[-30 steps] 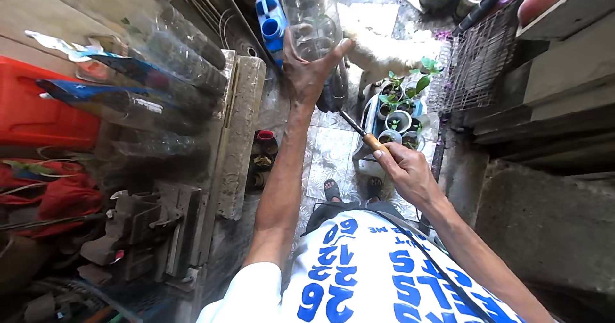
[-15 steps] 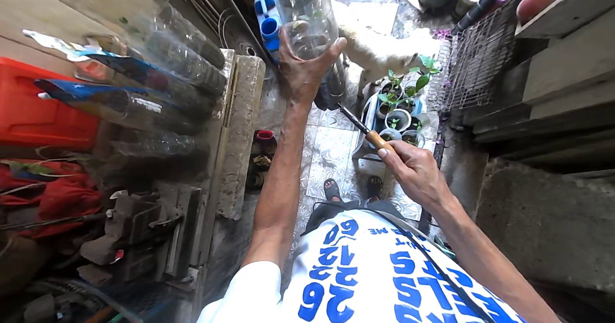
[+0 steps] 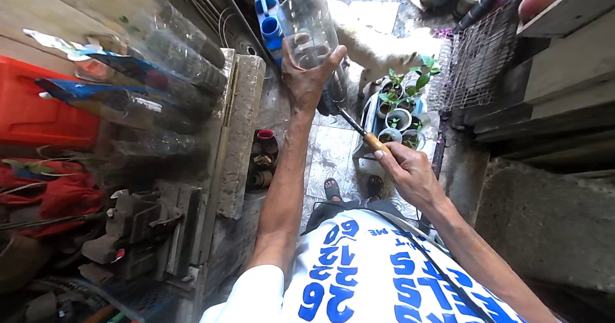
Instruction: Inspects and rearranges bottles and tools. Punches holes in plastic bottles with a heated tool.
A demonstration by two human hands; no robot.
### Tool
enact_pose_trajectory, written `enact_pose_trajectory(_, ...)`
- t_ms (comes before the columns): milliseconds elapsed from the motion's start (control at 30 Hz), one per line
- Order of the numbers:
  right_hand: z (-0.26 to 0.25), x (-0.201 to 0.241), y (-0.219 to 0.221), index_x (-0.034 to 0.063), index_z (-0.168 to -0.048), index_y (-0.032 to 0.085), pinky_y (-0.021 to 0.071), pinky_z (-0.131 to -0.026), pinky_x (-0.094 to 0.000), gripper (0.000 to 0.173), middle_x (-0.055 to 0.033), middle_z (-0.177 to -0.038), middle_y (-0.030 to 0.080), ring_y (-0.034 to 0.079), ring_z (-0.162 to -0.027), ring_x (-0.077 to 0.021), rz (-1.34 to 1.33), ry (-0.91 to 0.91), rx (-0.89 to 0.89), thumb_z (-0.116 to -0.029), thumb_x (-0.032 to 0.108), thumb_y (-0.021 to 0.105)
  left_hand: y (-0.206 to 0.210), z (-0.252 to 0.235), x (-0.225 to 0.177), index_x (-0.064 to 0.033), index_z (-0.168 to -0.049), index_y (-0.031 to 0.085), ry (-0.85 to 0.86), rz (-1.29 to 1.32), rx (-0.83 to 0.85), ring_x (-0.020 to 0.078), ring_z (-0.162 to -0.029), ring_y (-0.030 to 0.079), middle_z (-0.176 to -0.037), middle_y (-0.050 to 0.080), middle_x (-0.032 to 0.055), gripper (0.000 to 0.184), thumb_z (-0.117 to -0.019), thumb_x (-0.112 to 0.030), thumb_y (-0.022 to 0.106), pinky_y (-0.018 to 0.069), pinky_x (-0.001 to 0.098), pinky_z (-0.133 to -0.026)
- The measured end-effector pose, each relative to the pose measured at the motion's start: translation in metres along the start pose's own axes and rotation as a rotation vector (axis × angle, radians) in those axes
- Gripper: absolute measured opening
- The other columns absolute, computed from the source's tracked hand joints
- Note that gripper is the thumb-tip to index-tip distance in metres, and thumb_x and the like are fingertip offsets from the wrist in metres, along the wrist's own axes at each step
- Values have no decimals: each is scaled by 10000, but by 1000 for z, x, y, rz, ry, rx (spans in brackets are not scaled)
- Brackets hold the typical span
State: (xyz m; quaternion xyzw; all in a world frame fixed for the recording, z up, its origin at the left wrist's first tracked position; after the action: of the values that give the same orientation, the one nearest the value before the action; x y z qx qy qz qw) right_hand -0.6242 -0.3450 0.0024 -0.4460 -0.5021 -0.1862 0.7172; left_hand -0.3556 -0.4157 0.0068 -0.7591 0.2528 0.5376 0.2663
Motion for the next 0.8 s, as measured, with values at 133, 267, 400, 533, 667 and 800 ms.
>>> enact_pose_trajectory(133, -1, 0, -1, 135, -1040, 702, 415, -474, -268, 291, 49, -631, 519, 469, -497, -59, 11, 21, 17, -1069, 342, 500, -2, 2, 2, 20, -1266, 558, 15, 19, 16, 154, -1033, 679, -1120, 674, 124, 807, -643, -299, 960, 585, 317, -919)
enact_pose_trajectory(267, -3, 0, 0, 142, -1028, 700, 408, -469, -267, 281, 52, -624, 510, 459, -489, -60, -6, 27, 21, -1066, 342, 506, -1, 3, 3, 14, -1244, 564, 11, 16, -3, 150, -990, 696, -1082, 690, 114, 796, -629, -292, 966, 601, 323, -887)
enact_pose_trajectory(400, -3, -2, 1, 147, -1017, 697, 411, -472, -274, 289, 50, -629, 517, 466, -494, -64, 2, 25, 29, -1068, 354, 502, -2, 3, 6, 11, -1252, 561, 18, -12, -3, 147, -1012, 691, -1097, 686, 111, 794, -645, -306, 964, 597, 321, -903)
enact_pose_trajectory(533, -1, -1, -5, 141, -1016, 699, 411, -467, -273, 297, 50, -626, 515, 466, -492, -63, 16, 5, 34, -1065, 359, 503, -4, 0, 10, 10, -1259, 566, 11, -44, 4, 153, -1014, 689, -1111, 684, 117, 779, -664, -314, 950, 592, 333, -912)
enact_pose_trajectory(667, 3, 2, -10, 143, -1010, 696, 404, -464, -262, 312, 58, -626, 515, 465, -494, -52, 13, 8, 19, -1066, 378, 500, -6, -2, 8, 26, -1270, 541, 14, 5, 1, 157, -1014, 695, -1111, 685, 124, 807, -649, -276, 959, 599, 331, -911)
enact_pose_trajectory(800, -1, 4, -8, 137, -1026, 700, 401, -463, -245, 300, 62, -629, 515, 458, -491, -42, -8, 0, 12, -1071, 355, 499, -6, 1, 7, 29, -1290, 534, 14, 27, -8, 161, -1037, 683, -1131, 674, 131, 821, -651, -265, 957, 588, 330, -923)
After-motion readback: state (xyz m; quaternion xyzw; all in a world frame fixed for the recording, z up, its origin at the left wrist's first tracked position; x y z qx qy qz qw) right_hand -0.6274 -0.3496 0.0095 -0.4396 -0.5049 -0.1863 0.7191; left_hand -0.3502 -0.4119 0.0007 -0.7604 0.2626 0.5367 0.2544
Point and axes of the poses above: each hand's wrist, its own z-axis away from the middle knuckle, its own y-axis out of the palm, x = y × z, the point moved 1 cm from there along -z, towards the middle knuckle
